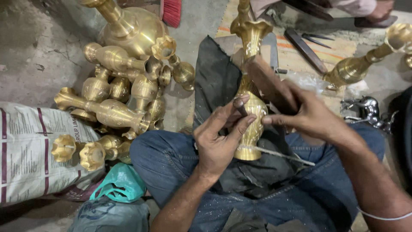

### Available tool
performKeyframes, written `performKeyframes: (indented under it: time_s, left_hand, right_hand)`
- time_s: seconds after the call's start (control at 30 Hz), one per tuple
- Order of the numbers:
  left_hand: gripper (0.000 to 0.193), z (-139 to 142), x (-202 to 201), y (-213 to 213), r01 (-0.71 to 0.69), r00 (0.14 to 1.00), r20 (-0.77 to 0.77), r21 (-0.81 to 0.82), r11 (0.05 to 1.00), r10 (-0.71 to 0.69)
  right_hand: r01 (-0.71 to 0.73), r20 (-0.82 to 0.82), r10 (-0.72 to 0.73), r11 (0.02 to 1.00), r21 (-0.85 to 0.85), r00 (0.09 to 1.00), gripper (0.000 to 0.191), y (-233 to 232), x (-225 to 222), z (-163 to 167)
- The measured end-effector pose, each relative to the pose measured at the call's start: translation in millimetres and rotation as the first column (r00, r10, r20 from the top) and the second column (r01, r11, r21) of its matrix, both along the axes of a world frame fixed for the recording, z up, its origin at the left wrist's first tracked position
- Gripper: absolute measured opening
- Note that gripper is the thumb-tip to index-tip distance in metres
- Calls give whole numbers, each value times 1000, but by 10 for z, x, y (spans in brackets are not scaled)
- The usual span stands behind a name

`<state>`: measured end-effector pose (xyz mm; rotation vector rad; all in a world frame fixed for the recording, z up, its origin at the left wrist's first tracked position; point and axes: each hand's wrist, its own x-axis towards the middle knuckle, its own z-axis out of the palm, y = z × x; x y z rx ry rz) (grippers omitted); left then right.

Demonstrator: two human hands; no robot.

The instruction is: The person sits on the floor holding a brass vase against their lap and uses a small punch and a wooden mallet to repeatedly strike and shape the vase's surface, repositioning the punch around the vase as they work.

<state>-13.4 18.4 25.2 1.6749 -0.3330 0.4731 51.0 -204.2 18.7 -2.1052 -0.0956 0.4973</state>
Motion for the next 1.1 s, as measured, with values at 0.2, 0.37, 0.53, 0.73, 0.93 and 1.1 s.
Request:
performKeyframes:
  time_s: [0.2, 0.37, 0.53, 0.73, 0.93, 1.1]
  left_hand:
    - [33, -25, -6, -11, 31, 999, -29, -41, 999, -32]
    - [31, -120, 5, -55, -35, 997, 75, 24, 999, 33]
    - [31, -140, 24, -45, -84, 993, 93, 83, 993, 77]
    - [35, -125, 49, -51, -67, 994, 86, 64, 996, 61]
    - [38, -131, 42, -44, -57, 991, 127, 69, 996, 48]
    - [38, -110, 51, -35, -35, 995, 96, 63, 997, 29]
  right_hand:
    - [100, 449, 128, 887, -450, 884, 60, -128, -136, 535]
    - [113, 547, 531, 643, -758, 647, 55, -200, -82, 963]
    - [312, 502, 774, 403, -860, 385, 49, -122, -21, 1193]
    - [185, 580, 710, 557, -810, 399, 33, -127, 32, 1347]
    - [77, 567, 353, 797, -598, 745, 19, -148, 67, 1312]
    - [-90, 747, 296, 948, -304, 595, 32, -132, -18, 1306]
